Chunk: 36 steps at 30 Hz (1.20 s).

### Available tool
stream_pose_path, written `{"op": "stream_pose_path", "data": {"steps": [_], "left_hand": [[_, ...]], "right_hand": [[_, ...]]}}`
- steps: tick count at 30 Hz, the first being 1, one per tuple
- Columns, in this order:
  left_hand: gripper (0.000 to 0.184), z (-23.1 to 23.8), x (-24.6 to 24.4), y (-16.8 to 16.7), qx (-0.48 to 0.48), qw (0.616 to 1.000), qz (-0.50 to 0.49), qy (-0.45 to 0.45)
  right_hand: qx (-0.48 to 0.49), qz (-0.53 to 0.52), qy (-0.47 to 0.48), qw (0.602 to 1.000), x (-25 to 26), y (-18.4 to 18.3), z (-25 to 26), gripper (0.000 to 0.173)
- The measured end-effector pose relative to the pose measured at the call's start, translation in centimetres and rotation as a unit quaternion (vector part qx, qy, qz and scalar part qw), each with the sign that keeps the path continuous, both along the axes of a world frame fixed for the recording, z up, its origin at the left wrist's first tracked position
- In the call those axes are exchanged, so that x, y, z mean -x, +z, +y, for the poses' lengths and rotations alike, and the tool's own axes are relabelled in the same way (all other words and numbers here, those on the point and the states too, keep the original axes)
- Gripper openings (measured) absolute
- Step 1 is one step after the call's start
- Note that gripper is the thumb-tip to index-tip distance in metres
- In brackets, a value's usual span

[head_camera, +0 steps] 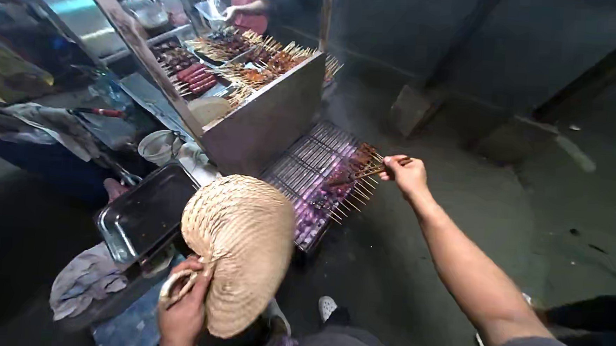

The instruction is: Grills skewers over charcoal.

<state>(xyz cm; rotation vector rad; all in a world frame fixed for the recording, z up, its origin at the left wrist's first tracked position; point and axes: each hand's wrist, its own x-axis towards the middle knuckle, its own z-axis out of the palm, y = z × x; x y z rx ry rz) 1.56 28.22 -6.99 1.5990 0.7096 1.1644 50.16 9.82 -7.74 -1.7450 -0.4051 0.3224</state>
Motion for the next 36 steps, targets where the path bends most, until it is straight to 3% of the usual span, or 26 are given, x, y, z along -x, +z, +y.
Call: {"op": "stream_pose_path", "data": {"steps": [3,7,11,15,20,24,28,32,36], "left_hand": [[0.023,-2.8,-1.8,-0.6,-0.05,0.997,0.044,0.041],[0.022,-5.6,-2.7,-0.3,0.006,1.0,0.009,-0.016],[0.023,-7.5,-3.3,-1.2,-0.052,0.989,0.104,0.095],[0.025,-8.8,-4.0,-1.1,0.002,0.998,0.048,0.034],[0.022,-9.7,-3.8,-2.3,-0.052,0.982,0.137,0.118],[0.027,-10.3,-3.1,-2.1,-0.001,0.995,0.053,0.08],[0.023,-11.0,-3.1,-2.3,-0.079,0.971,0.174,0.143],[0.027,-11.2,-4.6,-2.8,-0.002,0.993,0.078,0.088],[0.026,-10.9,-3.7,-1.9,-0.071,0.972,0.155,0.163]], "right_hand": [[-0.012,0.003,-0.016,1.0,-1.0,-3.4,-2.0,0.021],[-0.039,-0.012,-0.025,0.999,-1.2,-5.6,-3.7,0.022],[-0.067,0.005,-0.02,0.998,-1.0,-7.2,-4.6,0.02],[-0.064,0.003,-0.025,0.998,-0.6,-8.1,-5.6,0.02],[-0.096,0.016,0.01,0.995,1.8,-9.9,-6.3,0.018],[-0.114,0.005,0.021,0.993,2.5,-9.2,-6.4,0.018],[-0.143,-0.016,0.052,0.988,4.0,-9.0,-5.0,0.018],[-0.116,-0.05,0.089,0.988,4.4,-11.4,-2.6,0.019],[-0.157,-0.042,0.071,0.984,4.3,-10.1,-4.2,0.018]]}}
